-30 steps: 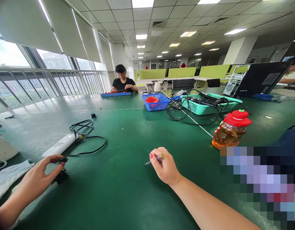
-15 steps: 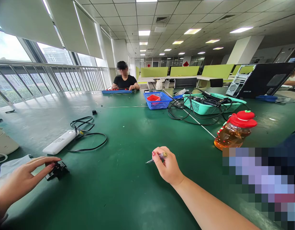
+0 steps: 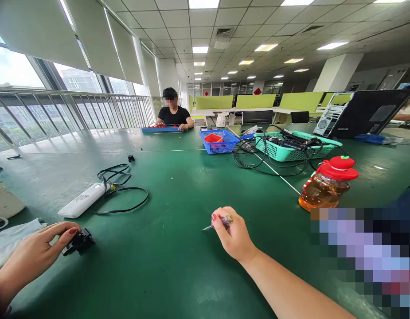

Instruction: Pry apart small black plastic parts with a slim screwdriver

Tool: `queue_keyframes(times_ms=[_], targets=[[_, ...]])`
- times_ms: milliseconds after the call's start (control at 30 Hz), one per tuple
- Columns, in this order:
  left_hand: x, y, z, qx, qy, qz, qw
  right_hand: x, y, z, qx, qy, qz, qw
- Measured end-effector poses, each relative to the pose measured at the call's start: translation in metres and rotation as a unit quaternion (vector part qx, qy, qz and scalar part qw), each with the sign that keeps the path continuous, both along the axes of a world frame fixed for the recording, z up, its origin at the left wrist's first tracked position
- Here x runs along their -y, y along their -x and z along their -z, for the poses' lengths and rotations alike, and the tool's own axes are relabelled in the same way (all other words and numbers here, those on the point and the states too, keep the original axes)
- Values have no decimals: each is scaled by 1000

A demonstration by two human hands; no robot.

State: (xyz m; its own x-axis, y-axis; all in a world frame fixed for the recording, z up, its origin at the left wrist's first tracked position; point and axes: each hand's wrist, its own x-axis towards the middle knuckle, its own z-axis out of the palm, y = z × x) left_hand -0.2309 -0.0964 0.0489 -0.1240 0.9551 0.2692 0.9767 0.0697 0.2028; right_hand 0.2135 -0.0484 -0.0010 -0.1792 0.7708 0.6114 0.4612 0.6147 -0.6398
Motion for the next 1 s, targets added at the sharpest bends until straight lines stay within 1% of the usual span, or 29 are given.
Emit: queue_keyframes(times_ms=[67, 167, 267, 333, 433, 533, 667, 833, 900, 1000], targets=[[0, -4, 1, 4, -11, -9, 1000, 0, 0, 0, 0, -1, -2, 1000], [3, -8, 4, 17, -42, -38, 998, 0, 0, -1, 0, -6, -4, 1000], [5, -10, 6, 26, -56, -38, 997, 0, 0, 0, 0, -10, -6, 1000], [6, -12, 5, 27, -48, -41, 998, 0, 0, 0, 0, -9, -7, 1000], [6, -16, 2, 26, -32, -63, 997, 1, 1, -2, 0, -8, -9, 1000], [6, -17, 1, 32, -19, -67, 997, 1, 1, -3, 1, -10, -12, 1000], [3, -8, 3, 24, -6, -78, 997, 1, 0, -2, 3, -3, -6, 1000], [-3, 10, 7, 20, 72, -125, 989, 0, 0, 0, 5, -9, -8, 1000], [-4, 12, 6, 14, 87, -140, 986, 0, 0, 1, 4, -13, -10, 1000], [-4, 8, 5, -1, 80, -138, 987, -1, 0, 1, 4, -18, -8, 1000]])
